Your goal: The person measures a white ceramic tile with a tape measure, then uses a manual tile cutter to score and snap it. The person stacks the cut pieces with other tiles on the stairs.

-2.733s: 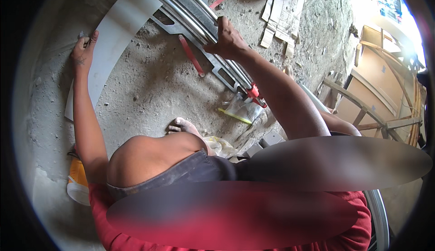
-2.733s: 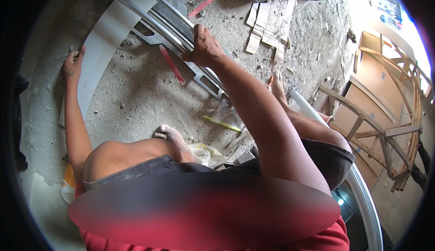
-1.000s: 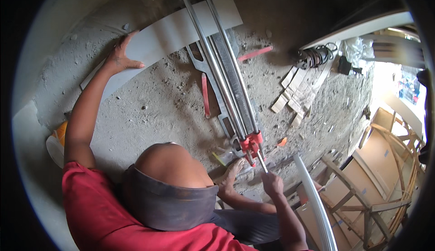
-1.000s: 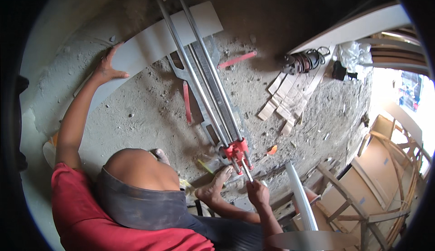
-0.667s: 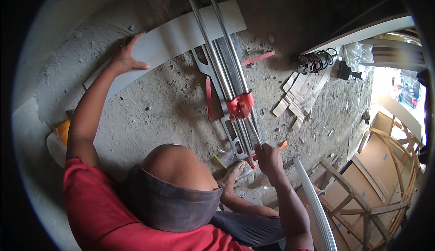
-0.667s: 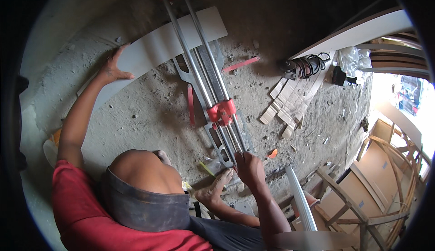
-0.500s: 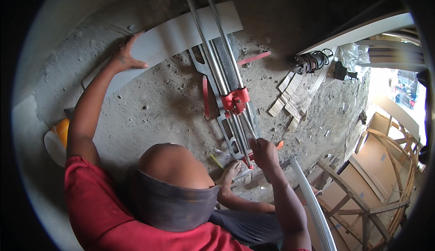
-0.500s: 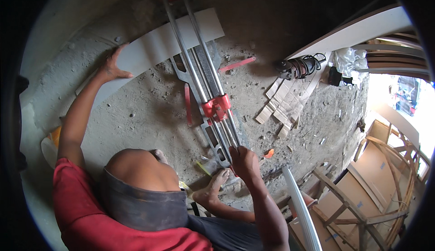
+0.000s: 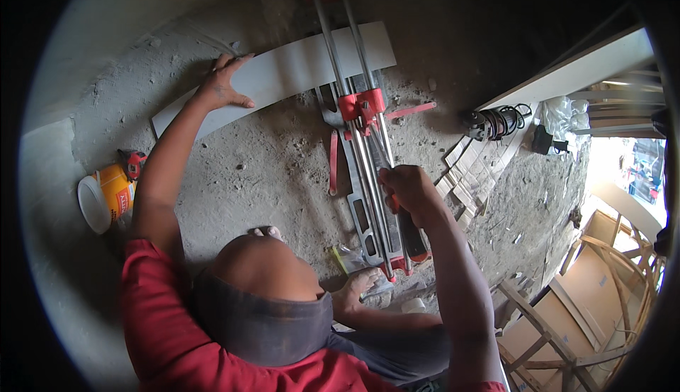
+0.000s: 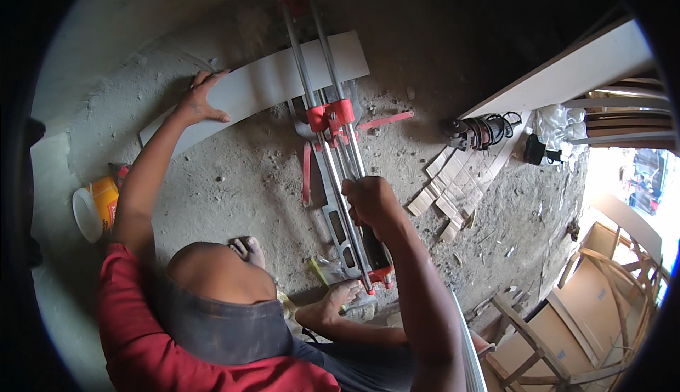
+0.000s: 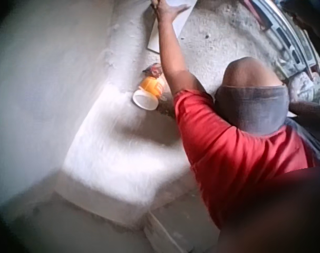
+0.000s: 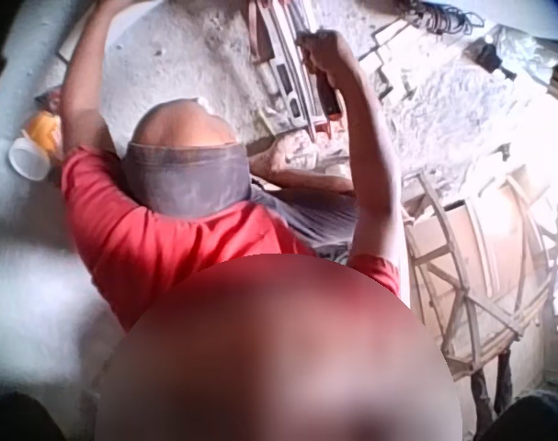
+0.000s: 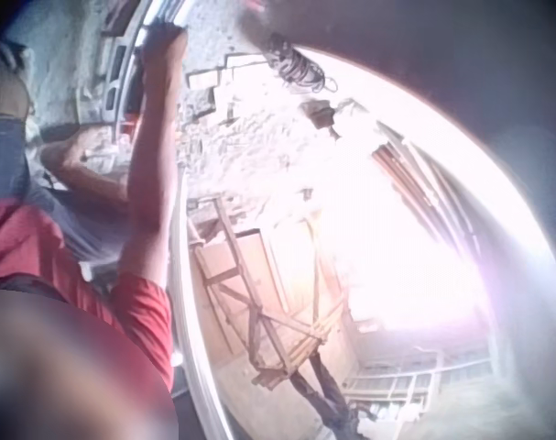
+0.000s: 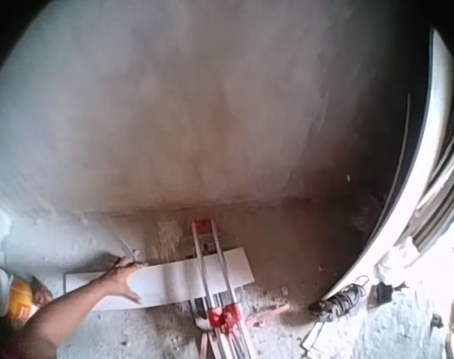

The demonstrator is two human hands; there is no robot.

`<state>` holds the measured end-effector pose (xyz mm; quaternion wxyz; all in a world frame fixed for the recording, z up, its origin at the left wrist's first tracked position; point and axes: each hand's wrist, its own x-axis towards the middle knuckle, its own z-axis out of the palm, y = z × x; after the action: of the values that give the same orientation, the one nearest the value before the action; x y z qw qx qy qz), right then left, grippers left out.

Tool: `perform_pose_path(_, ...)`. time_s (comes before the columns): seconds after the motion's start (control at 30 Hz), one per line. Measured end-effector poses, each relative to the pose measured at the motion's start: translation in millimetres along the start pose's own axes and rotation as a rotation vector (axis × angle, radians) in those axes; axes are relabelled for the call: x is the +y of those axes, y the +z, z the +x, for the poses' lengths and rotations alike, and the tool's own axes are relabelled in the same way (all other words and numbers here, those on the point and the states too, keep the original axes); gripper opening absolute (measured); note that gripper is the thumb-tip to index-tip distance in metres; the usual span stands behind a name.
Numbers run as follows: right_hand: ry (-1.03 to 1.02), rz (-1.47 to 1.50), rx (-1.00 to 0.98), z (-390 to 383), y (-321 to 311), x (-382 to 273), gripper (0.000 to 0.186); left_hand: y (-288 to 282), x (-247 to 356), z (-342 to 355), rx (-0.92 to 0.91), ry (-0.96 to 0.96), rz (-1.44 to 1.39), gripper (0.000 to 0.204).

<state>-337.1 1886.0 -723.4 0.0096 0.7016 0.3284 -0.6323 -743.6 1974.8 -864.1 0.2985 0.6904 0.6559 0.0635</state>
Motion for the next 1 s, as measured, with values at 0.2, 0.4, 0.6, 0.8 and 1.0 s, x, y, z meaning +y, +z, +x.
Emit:
perform_pose_path(0.2, -0.223, -0.166, 0.083, 24, 4, 36, 0.034, -20, 28, 4, 0.14, 0.026, 0.323, 0.088)
perform_pose_path(0.4, -0.389, -0.334, 0.293, 56, 21, 87, 0.037, -54, 76, -77, 0.208, 0.051, 0.113, 0.068)
perform_pose_path(0.6, -0.453, -0.542, 0.319, 47, 16, 86, 0.035, -44, 11, -118, 0.376, -0.374, 0.035, 0.069)
perform_pose_path(0.8, -0.663, -0.312, 0.578, 90, -49, 0, 0.023, 11, -142, -134, 0.635, -1.038, 0.184, 0.09)
perform_pose_path(1.0, -0.521, -0.094, 0.492, 197, -56, -74, 0.024, 43, -173, -157, 0.581, -1.139, 0.205, 0.087)
